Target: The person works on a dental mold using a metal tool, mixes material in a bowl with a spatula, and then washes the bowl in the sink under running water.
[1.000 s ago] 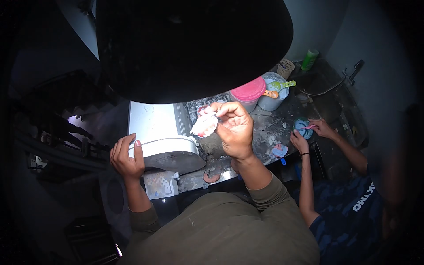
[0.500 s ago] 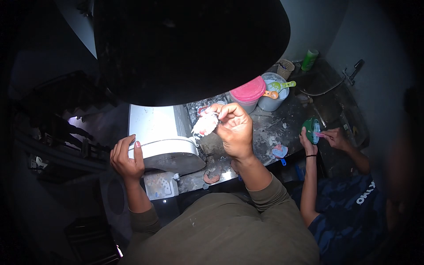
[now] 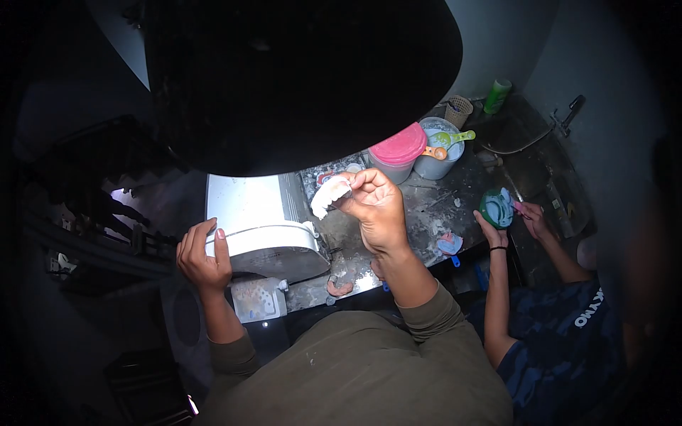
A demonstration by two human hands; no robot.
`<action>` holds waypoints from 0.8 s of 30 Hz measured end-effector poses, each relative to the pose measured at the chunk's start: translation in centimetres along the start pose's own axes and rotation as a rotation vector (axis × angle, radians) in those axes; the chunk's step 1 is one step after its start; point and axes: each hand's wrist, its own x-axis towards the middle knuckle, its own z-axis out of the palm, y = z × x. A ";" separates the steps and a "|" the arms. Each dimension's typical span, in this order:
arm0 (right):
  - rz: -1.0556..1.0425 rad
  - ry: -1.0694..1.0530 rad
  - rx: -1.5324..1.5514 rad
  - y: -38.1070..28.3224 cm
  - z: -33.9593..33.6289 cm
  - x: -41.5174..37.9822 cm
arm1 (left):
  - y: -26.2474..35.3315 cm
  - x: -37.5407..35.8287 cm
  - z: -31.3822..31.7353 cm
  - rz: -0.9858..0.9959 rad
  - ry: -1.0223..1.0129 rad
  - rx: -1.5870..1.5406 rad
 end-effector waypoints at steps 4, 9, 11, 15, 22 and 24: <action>0.118 0.006 0.098 -0.2 -0.1 -0.2 | 0.0 0.0 0.0 -0.005 0.003 -0.001; 0.119 0.006 0.081 0.4 -0.4 -0.2 | 0.0 -0.1 0.0 -0.004 0.002 -0.003; 0.101 -0.006 0.052 0.4 -0.4 -0.3 | 0.0 -0.1 0.0 -0.005 0.002 -0.001; 0.074 -0.031 0.010 0.1 -0.2 -0.4 | 0.1 0.0 0.0 -0.002 0.004 0.000; 0.023 -0.048 -0.157 -0.2 0.2 -1.0 | 0.2 0.0 -0.1 -0.006 -0.001 -0.005; -0.032 -0.088 -0.172 -0.2 0.3 -1.2 | 0.2 0.1 -0.1 -0.006 -0.001 0.001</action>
